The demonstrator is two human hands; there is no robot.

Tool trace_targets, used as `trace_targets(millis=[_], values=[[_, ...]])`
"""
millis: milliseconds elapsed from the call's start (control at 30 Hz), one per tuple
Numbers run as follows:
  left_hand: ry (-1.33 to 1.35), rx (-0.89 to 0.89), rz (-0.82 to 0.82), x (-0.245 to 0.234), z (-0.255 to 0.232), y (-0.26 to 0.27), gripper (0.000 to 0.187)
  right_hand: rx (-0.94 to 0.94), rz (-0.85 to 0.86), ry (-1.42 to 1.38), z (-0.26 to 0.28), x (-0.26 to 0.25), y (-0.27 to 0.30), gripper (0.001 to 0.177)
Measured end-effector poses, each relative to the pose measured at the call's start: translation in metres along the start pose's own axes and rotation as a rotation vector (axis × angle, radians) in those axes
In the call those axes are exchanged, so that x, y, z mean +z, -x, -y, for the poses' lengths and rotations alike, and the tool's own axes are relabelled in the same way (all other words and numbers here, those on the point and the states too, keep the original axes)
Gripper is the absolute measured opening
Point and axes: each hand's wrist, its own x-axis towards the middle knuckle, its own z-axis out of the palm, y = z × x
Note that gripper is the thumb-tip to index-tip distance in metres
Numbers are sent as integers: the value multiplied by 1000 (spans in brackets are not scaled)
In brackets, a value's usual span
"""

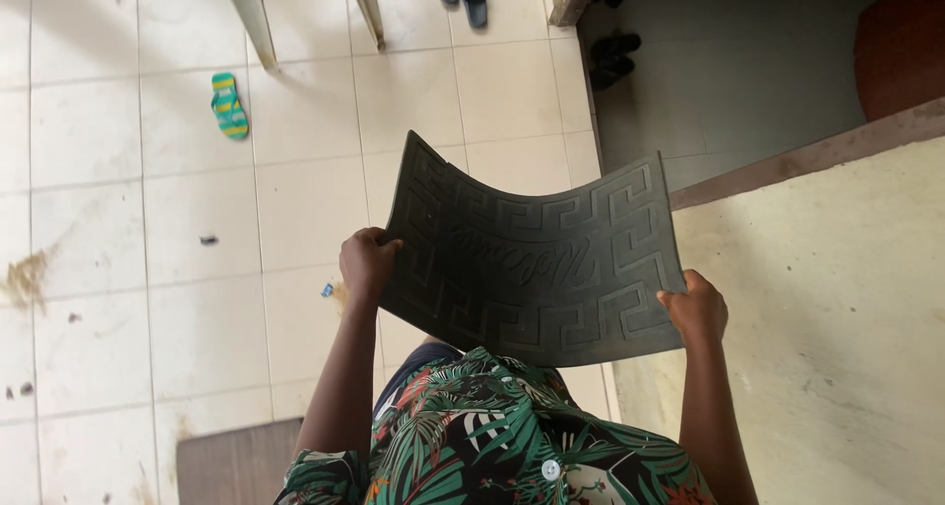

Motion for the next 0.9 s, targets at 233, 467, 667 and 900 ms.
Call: trace_targets(millis=[233,467,667,900], values=[[-39,67,96,-15,-35,-84,27,130,-11,-119,46,-3,19,31],[-87,161,157,-10,-71,-146,24,182,-51,-149,74,-1,6,26],[-104,195,211,20,-109,-205,27,199,-105,-228,91,-3,-33,35],[-166,198,262,53,-174,-275,28,330,-27,-293,132,-26,-83,18]])
